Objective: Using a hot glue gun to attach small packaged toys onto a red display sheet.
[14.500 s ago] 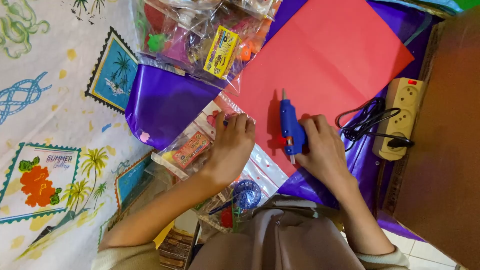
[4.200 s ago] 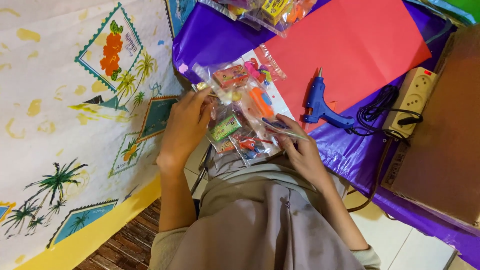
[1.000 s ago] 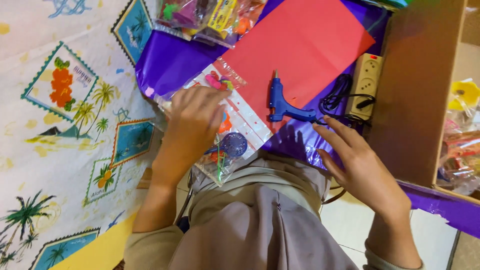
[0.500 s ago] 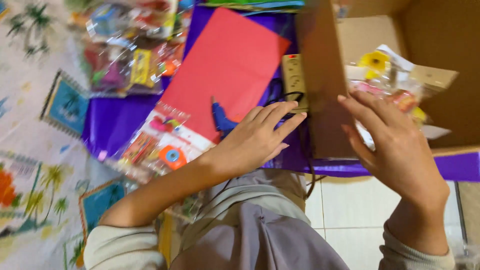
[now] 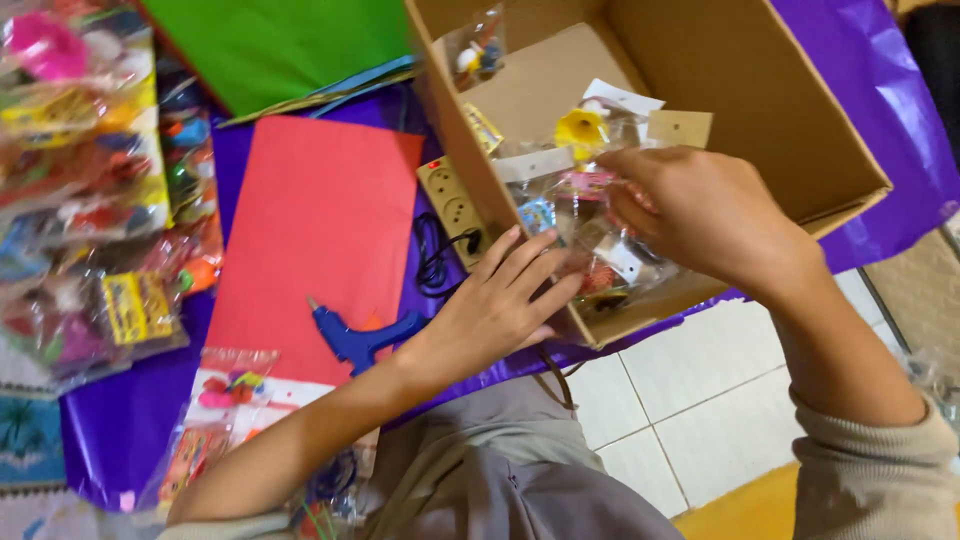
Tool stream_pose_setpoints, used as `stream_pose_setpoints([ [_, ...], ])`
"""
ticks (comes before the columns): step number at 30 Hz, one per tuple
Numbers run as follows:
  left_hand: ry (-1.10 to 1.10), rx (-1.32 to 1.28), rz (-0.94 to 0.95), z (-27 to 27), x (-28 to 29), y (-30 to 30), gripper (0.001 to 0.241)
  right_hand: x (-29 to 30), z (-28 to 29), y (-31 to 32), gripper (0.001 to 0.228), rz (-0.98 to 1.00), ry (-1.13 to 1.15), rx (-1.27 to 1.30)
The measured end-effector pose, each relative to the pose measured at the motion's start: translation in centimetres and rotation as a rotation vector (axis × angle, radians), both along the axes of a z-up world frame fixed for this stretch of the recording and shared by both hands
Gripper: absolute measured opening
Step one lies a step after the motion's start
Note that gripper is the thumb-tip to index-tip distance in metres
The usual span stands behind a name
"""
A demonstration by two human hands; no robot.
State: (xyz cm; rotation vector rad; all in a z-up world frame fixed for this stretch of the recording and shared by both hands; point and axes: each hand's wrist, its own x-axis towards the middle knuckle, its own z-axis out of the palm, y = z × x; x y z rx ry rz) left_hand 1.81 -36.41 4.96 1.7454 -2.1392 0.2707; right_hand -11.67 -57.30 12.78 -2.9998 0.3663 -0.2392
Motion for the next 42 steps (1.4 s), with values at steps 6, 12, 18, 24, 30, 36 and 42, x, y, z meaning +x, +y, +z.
stream_pose_setpoints([
  [6, -0.073, -0.136, 0.006, -4.7, 0.0, -0.8, 0.064, 3.9, -2.4, -2.8, 0.032, -0.014, 0.597, -0.001],
  [12, -0.026, -0.265, 0.066, -4.1, -0.7, -1.1, 0.031, 7.1, -6.1, -3.6, 0.029, 0.410, 0.611, -0.066],
  [18, 0.039, -0.075, 0.064, -3.5, -0.8, -0.3, 0.044, 8.2, -12.5, -1.5, 0.058, 0.440, 0.741, 0.029],
  [24, 0.115, -0.029, 0.031, -2.6, -0.5, -0.1, 0.045, 8.7, -11.0, -4.1, 0.040, 0.359, 0.752, -0.134],
  [30, 0.121, -0.028, 0.032, -3.6, -0.4, 0.1, 0.043, 7.9, -9.5, -9.9, 0.029, 0.251, 0.425, 0.017],
  [36, 0.124, -0.072, 0.027, -4.1, -0.3, -0.1, 0.036, 8.0, -7.6, -10.2, 0.016, 0.324, 0.280, 0.263],
  [42, 0.110, -0.076, 0.027, -5.1, -0.3, 0.5, 0.041, 7.5, -4.4, -8.7, 0.025, 0.339, 0.242, 0.595],
])
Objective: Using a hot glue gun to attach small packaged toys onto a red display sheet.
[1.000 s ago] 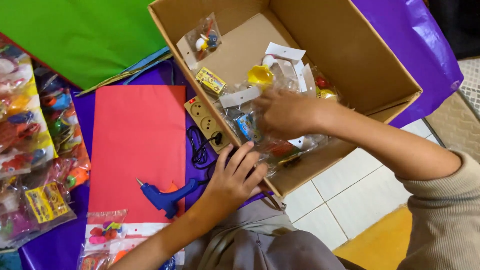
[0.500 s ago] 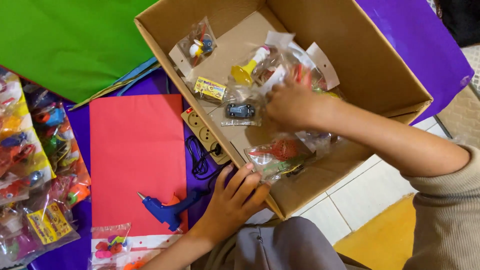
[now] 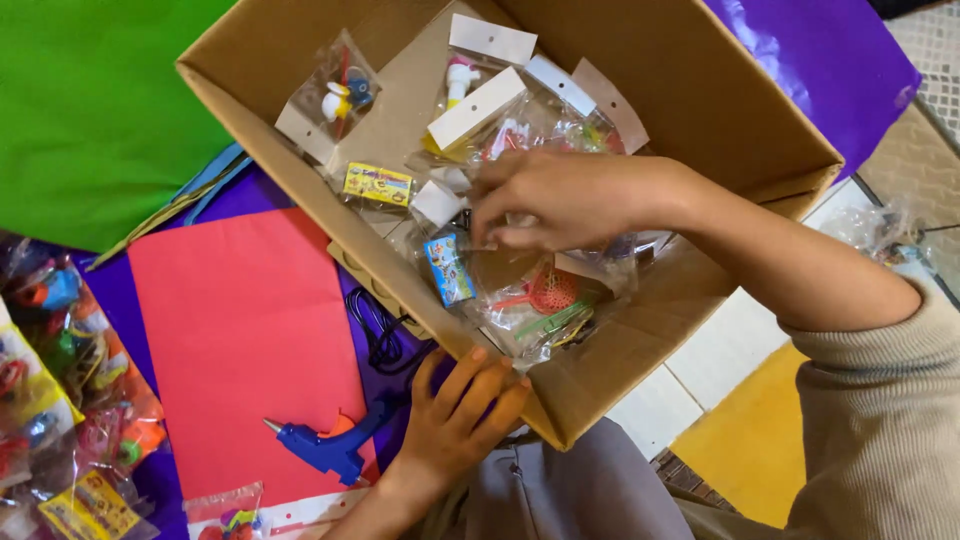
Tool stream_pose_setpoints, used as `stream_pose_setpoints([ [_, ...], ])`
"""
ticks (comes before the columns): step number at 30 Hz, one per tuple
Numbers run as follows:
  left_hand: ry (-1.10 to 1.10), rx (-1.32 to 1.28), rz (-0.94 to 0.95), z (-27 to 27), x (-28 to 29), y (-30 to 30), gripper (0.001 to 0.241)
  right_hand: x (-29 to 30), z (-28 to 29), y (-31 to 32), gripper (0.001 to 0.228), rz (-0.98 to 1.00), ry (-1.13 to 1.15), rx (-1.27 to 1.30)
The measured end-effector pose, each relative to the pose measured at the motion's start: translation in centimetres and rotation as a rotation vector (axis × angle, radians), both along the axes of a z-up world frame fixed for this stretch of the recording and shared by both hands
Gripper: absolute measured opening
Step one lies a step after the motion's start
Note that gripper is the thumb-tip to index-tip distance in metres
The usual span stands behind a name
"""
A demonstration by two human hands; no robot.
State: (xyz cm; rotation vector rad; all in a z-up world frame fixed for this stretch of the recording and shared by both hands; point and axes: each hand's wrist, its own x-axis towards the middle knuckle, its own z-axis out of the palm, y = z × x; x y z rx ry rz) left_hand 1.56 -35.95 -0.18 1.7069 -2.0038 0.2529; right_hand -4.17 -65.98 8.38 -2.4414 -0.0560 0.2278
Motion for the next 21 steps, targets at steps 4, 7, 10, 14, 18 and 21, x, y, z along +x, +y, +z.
stream_pose_setpoints([
  [4, 0.008, 0.007, -0.005, 0.5, 0.0, -0.2, 0.039, -2.4, -0.3, -0.5, 0.015, -0.126, 0.120, -0.327],
  [7, 0.013, -0.018, 0.002, 0.5, 0.1, -0.5, 0.035, -3.7, -2.2, -0.9, 0.022, -0.086, 0.543, -0.436],
  [10, 0.001, -0.027, 0.011, 0.5, 0.1, -0.5, 0.037, -5.0, -5.9, -1.4, 0.034, -0.161, 0.663, -0.636],
  [14, 0.017, -0.018, -0.002, 0.9, 0.2, -0.6, 0.035, -4.5, -6.3, -1.2, 0.047, -0.100, 0.674, -0.362],
  [18, 0.010, -0.035, -0.002, 0.8, 0.3, -0.6, 0.033, -2.9, -1.0, -0.2, 0.069, -0.050, 0.538, 0.064],
  [21, 0.028, 0.008, -0.015, 1.1, 0.3, -0.4, 0.036, -2.0, 1.0, -0.9, 0.044, -0.179, 0.408, -0.042],
])
